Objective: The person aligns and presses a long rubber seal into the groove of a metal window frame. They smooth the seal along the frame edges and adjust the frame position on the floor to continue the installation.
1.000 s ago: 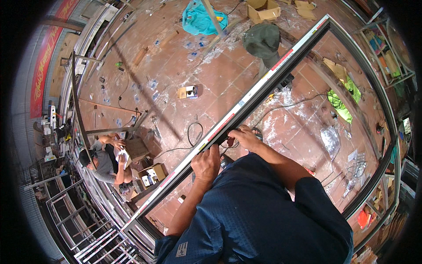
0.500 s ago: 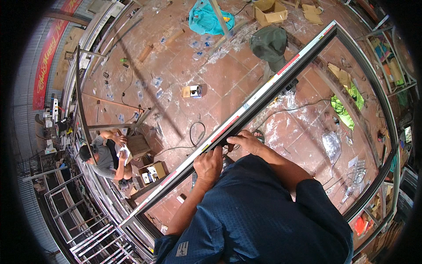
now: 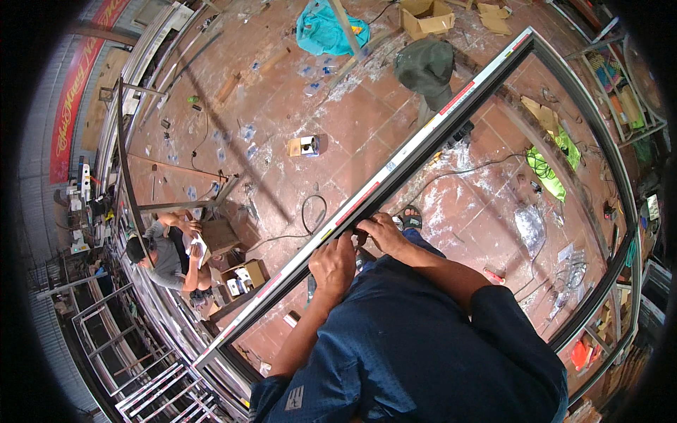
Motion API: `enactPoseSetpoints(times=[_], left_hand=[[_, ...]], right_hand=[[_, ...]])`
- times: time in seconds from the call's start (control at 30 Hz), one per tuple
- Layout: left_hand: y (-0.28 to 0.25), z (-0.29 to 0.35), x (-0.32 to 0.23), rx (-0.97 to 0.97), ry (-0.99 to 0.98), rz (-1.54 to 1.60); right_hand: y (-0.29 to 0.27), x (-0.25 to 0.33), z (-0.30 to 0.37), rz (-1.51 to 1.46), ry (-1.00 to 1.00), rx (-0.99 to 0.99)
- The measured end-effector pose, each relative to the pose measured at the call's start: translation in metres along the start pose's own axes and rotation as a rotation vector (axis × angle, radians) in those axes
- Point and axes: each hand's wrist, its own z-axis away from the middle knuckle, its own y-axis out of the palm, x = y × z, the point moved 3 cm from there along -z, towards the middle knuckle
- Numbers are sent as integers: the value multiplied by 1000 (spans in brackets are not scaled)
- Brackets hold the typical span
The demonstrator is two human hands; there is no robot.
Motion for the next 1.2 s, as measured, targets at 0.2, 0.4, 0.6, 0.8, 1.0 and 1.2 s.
enactPoseSetpoints(times=[0.2, 0.4, 0.6, 0.8, 1.0, 1.2], left_hand=[[-6, 60, 32, 218, -771, 873], [-17, 74, 42, -37, -440, 420], [-11, 70, 48, -45, -301, 239], [-2, 73, 53, -101, -283, 207], [-2, 67, 57, -162, -192, 217], [4, 76, 62, -134, -222, 183]], right_hand=[[1, -11, 2, -65, 142, -19], [1, 11, 4, -372, 388, -82], [10, -10, 2, -55, 135, -9], [6, 22, 5, -307, 505, 26], [17, -13, 9, 226, -40, 82], [22, 22, 5, -428, 520, 32]])
